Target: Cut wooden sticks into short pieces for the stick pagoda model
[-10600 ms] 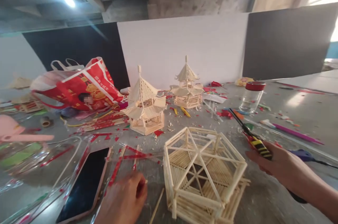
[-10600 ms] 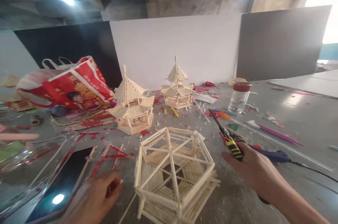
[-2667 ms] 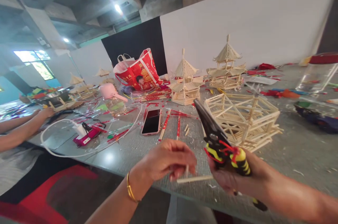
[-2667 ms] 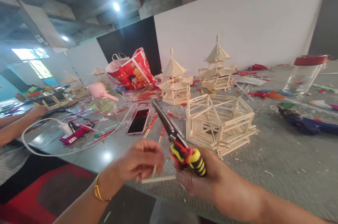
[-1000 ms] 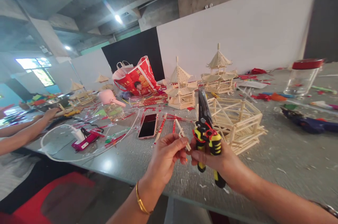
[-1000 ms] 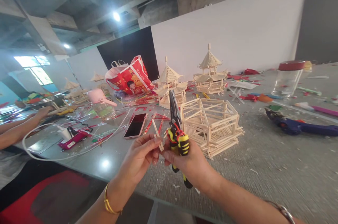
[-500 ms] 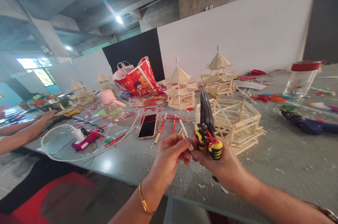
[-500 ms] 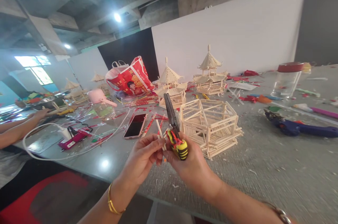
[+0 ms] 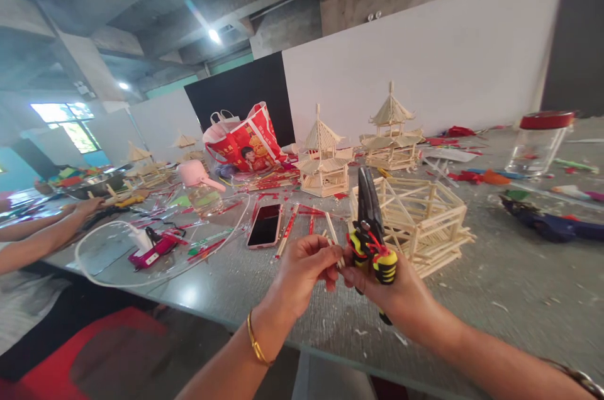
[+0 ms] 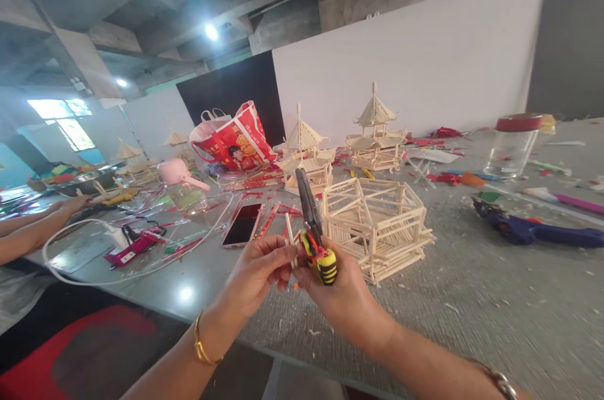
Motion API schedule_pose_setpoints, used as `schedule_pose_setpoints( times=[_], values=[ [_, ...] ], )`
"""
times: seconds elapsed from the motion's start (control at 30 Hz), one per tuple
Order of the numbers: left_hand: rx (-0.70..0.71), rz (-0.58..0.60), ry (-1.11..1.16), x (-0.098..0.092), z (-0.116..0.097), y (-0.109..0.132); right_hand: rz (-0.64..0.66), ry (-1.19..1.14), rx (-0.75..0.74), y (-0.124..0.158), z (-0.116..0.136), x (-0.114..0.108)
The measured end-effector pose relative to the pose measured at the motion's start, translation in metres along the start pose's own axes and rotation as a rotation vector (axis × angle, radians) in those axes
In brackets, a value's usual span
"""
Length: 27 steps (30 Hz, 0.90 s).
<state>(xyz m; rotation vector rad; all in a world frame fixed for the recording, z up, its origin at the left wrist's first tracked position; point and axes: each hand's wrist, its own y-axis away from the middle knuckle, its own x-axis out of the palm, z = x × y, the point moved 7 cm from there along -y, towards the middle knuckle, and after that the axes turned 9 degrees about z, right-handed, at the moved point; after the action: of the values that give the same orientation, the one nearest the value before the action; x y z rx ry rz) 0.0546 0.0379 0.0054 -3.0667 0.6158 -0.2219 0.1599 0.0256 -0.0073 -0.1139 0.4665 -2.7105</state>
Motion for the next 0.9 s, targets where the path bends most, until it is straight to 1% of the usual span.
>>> schedule_pose_setpoints(
  times=[0.13,0.23,0.33,0.4,0.5,0.7,0.8,0.9],
  values=[
    [-0.01,0.034,0.049,0.003,0.003,-0.001,-0.006,-0.073,0.08,-0.001,-0.003,-0.001],
    [-0.044,0.071,0.118,0.003,0.01,0.001,-0.01,-0.123,0.099,-0.002,0.001,0.001],
    [-0.077,0.055,0.159,0.0,0.018,0.001,-0.025,-0.124,0.11,-0.002,0.003,0.002],
    [-0.08,0.03,0.138,-0.003,0.019,0.001,-0.027,-0.09,0.122,-0.003,0.003,0.002],
    [-0.067,0.032,0.063,-0.004,0.013,-0.001,-0.013,-0.05,0.125,-0.003,0.003,0.003],
    [-0.085,0.056,-0.045,-0.011,-0.004,-0.002,0.036,-0.075,0.083,-0.002,-0.005,0.004],
    [-0.107,0.055,-0.068,-0.014,-0.005,-0.003,0.028,-0.091,0.078,-0.002,-0.01,0.003],
    [-0.119,0.056,-0.085,-0.014,-0.003,-0.004,0.025,-0.102,0.095,-0.002,-0.008,0.003]
  ],
)
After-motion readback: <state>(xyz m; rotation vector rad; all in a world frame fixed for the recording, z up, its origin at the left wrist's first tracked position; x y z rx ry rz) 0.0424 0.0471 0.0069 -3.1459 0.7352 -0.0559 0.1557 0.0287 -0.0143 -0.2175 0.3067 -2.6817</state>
